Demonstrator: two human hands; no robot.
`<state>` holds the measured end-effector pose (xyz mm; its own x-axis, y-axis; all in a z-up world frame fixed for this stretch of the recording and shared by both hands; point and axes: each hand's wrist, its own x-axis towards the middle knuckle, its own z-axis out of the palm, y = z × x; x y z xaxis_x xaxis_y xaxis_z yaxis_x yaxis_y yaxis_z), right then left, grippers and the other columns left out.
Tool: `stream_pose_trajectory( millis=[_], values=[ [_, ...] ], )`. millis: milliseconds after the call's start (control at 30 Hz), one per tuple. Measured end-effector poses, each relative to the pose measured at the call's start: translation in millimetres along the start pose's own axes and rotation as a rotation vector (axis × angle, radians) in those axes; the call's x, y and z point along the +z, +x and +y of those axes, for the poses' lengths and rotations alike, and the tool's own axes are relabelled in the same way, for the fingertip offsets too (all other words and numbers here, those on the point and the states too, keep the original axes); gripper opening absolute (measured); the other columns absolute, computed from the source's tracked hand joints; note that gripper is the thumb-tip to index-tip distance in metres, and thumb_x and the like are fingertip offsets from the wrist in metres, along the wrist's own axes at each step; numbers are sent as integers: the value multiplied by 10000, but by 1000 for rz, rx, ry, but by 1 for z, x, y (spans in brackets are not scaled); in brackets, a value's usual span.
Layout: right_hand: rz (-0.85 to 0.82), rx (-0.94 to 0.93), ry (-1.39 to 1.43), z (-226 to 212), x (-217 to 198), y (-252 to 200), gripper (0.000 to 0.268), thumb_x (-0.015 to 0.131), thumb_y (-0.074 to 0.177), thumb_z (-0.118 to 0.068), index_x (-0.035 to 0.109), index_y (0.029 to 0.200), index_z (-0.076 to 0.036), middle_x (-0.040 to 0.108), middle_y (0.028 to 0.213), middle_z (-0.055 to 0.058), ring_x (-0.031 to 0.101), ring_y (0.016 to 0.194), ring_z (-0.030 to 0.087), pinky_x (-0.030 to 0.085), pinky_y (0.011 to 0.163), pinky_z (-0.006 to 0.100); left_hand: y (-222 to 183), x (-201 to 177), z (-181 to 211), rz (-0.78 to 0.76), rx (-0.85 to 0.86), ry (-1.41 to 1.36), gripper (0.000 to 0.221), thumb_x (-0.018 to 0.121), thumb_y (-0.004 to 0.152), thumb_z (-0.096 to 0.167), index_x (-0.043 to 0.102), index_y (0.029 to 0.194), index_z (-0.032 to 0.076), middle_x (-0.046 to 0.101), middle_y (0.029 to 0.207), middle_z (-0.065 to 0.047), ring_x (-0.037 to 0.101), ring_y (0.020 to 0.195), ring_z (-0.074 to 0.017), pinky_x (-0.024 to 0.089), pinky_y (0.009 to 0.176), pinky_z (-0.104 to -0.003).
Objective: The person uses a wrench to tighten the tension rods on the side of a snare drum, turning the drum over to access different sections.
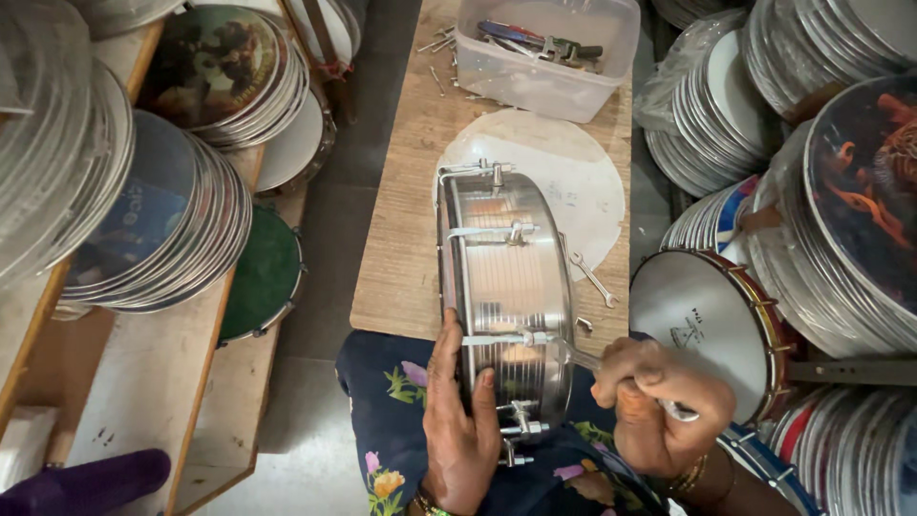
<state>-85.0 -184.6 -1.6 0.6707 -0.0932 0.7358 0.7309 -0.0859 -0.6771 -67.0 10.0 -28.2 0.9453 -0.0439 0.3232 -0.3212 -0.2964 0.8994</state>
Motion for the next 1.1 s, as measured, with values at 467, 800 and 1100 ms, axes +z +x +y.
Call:
stream_pose_trajectory(
  millis=[467,800,1100],
  values=[
    [-14,847,168,29,13,80,298,487,1072,-153,422,1350,-67,540,744,42,381,493,61,365,412,223,0,-3,14,43,-40,28,576,568,988,10,372,1524,-72,484,1547,-287,558,1384,-422,508,1057,-380],
    [-164,-26,353,7,-12,0,301,371,1106,-149,411,1398,-90,575,802,201,526,524,178,485,483,318,2,-5,19,-9,-70,3,580,560,996,3,354,1531,-86,449,1565,-303,521,1414,-441,485,1087,-390],
    [-236,119,98,-22,-12,-61,333,586,982,66,535,1274,-86,676,846,124,604,611,205,526,568,389,0,-2,21,-19,-21,-4,584,585,988,-24,362,1524,-88,433,1579,-312,481,1460,-447,453,1153,-408]
  ],
)
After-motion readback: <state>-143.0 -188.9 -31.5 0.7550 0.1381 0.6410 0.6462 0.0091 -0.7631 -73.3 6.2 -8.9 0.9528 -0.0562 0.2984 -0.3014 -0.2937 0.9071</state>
